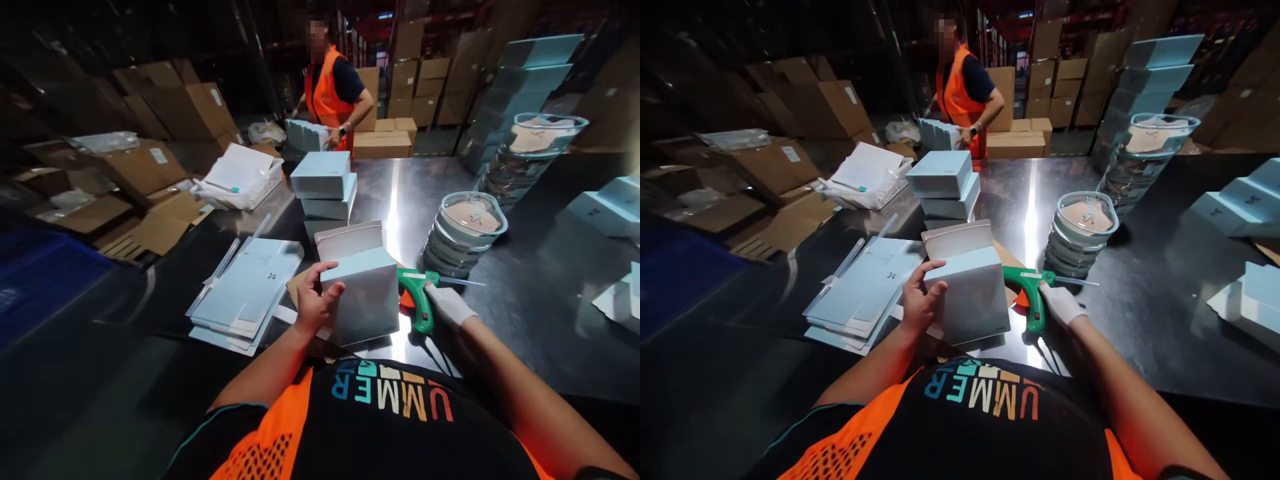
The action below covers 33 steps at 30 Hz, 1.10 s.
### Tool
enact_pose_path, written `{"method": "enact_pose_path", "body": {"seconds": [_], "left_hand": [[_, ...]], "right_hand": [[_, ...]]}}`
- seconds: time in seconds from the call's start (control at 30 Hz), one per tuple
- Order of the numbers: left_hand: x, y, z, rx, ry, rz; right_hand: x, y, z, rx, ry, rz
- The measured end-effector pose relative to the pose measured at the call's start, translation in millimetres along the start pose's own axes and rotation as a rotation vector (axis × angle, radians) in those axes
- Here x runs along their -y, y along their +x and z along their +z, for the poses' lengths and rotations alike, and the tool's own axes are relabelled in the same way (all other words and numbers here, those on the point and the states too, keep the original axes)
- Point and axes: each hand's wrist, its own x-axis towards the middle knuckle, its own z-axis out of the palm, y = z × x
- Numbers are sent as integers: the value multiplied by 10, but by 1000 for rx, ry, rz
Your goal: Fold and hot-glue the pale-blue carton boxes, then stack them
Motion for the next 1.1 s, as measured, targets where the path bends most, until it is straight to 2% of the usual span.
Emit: {"method": "enact_pose_path", "body": {"seconds": [0.1, 0.17, 0.27, 0.37, 0.43, 0.6, 0.63, 0.77, 0.83, 0.93, 1.03, 1.1], "left_hand": [[28, 3, 3, 4, -6, 34], [42, 3, 25, 23, 1, 92], [54, -5, 53, 75, 36, 185], [83, -26, 52, 135, 81, 229], [122, -37, 52, 157, 92, 249], [195, 47, 77, 39, -63, 333], [185, 82, 68, 67, -69, 355], [74, 180, -27, 332, 67, 385], [17, 184, -70, 386, 95, 361], [-8, 154, -84, 370, 86, 372], [62, 129, -59, 332, 28, 420], [154, 138, -89, 261, -14, 405]], "right_hand": [[110, -1, -17, -92, -84, -33], [329, -30, 96, -104, 2, -113], [698, -34, 354, 40, 260, -185], [861, 14, 503, 126, 369, -205], [813, 45, 494, 149, 362, -246], [531, 13, 352, 180, 238, -475], [507, -18, 340, 187, 224, -509], [562, -147, 339, 254, 228, -564], [603, -170, 346, 274, 234, -587], [562, -181, 395, 257, 230, -557], [425, -217, 519, 214, 178, -436], [347, -227, 609, 244, 151, -341]]}}
